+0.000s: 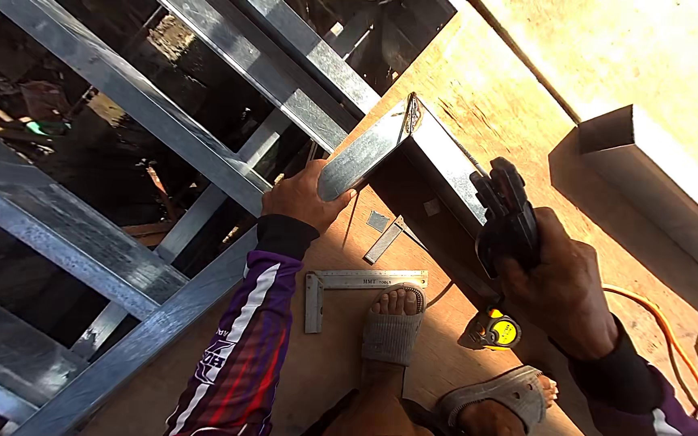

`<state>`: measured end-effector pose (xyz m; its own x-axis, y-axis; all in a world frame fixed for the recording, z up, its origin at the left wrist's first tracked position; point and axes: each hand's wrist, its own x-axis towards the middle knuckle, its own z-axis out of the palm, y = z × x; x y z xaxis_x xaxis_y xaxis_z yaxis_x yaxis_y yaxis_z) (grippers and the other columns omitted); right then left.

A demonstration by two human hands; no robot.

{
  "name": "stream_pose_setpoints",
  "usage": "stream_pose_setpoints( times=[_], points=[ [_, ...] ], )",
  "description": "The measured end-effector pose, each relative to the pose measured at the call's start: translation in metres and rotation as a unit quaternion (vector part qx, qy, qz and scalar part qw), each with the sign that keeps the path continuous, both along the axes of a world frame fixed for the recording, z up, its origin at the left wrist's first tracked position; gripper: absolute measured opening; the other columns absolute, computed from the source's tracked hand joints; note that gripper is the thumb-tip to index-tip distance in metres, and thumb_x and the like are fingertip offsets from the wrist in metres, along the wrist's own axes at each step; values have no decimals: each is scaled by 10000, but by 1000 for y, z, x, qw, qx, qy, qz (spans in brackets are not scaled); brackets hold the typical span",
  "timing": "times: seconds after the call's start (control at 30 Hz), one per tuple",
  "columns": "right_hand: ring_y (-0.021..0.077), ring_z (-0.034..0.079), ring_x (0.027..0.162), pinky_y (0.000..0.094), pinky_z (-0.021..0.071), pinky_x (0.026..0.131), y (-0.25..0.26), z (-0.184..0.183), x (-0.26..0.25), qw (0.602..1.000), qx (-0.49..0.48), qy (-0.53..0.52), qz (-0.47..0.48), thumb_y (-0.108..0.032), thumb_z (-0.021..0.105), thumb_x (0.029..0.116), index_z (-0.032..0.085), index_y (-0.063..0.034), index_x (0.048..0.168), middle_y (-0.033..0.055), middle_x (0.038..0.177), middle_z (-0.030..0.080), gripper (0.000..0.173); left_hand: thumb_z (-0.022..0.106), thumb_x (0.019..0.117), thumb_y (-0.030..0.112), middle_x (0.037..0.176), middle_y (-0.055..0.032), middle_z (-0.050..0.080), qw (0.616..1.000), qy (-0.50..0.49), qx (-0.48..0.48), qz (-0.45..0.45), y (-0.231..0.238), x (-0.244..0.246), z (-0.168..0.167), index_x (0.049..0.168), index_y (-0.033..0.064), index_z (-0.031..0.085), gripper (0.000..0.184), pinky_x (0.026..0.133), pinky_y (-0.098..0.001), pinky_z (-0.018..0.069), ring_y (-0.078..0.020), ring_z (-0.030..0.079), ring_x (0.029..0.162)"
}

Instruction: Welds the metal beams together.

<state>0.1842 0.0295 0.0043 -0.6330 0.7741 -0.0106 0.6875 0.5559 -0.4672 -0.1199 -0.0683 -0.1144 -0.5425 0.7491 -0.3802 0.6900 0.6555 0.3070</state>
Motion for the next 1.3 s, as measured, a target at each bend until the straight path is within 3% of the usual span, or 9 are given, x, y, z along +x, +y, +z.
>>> stream_pose_setpoints(
  times=[0.4,0.53,0.63,0.73,0.87,0.93,1.03,1.13,1.3],
  points=[
    [43,567,469,255,524,410,9,4,3,965,-197,131,-112,-221,555,947,594,-150,1129,-68,675,594,200,746,836,632,1102,-206,739,1000,-4,-2,4,1,-1,0,1426,213,572,744,811,-722,491,-458,704,1002],
    [222,614,539,391,470,441,2,2,1,993,59,-65,75,-266,628,920,609,-32,1077,66,692,610,282,737,841,639,1089,-210,739,1000,-1,-1,-2,0,-1,0,1420,200,572,745,794,-718,495,-464,706,989],
    [294,623,547,438,447,420,1,-4,6,980,103,-101,136,-304,632,942,636,-55,1050,101,719,609,271,741,841,633,1089,-210,740,1000,2,3,-5,0,0,0,1415,200,578,738,792,-713,499,-461,709,988],
    [64,575,549,261,479,477,11,2,14,996,-87,18,12,-283,601,931,640,-114,1103,-37,698,610,244,742,837,636,1090,-215,738,1000,-1,4,-1,0,0,-1,1416,199,578,744,795,-723,488,-469,704,991],
    [96,461,420,256,493,404,31,19,10,835,-419,278,-223,-257,482,1083,569,-151,1067,-1,620,477,138,733,831,662,1115,-210,737,1000,-5,-9,2,0,-1,0,1442,232,560,766,814,-739,486,-470,700,1009],
    [112,468,420,270,486,392,38,23,11,861,-367,272,-223,-256,490,1076,566,-155,1083,3,632,488,127,738,831,659,1118,-211,737,1000,-5,-10,3,1,0,1,1443,229,562,769,823,-739,485,-473,698,1019],
    [110,592,504,314,524,435,32,18,15,987,-94,91,-96,-215,582,928,582,-95,1186,5,714,620,285,748,837,637,1123,-214,735,1000,-9,-12,5,1,0,3,1435,215,566,754,833,-736,487,-477,695,1030],
    [210,617,548,407,486,471,19,8,13,997,71,-11,14,-304,630,941,625,-12,1093,90,686,638,330,747,841,634,1123,-220,733,1000,-11,-7,3,2,0,3,1434,210,565,751,823,-736,490,-480,697,1025],
    [235,604,522,421,467,449,14,-5,13,997,65,-39,34,-314,603,942,630,-21,1069,86,647,609,321,743,834,645,1107,-214,738,1000,-4,-2,2,0,0,1,1435,211,568,762,812,-724,495,-470,703,1008]
  ],
)
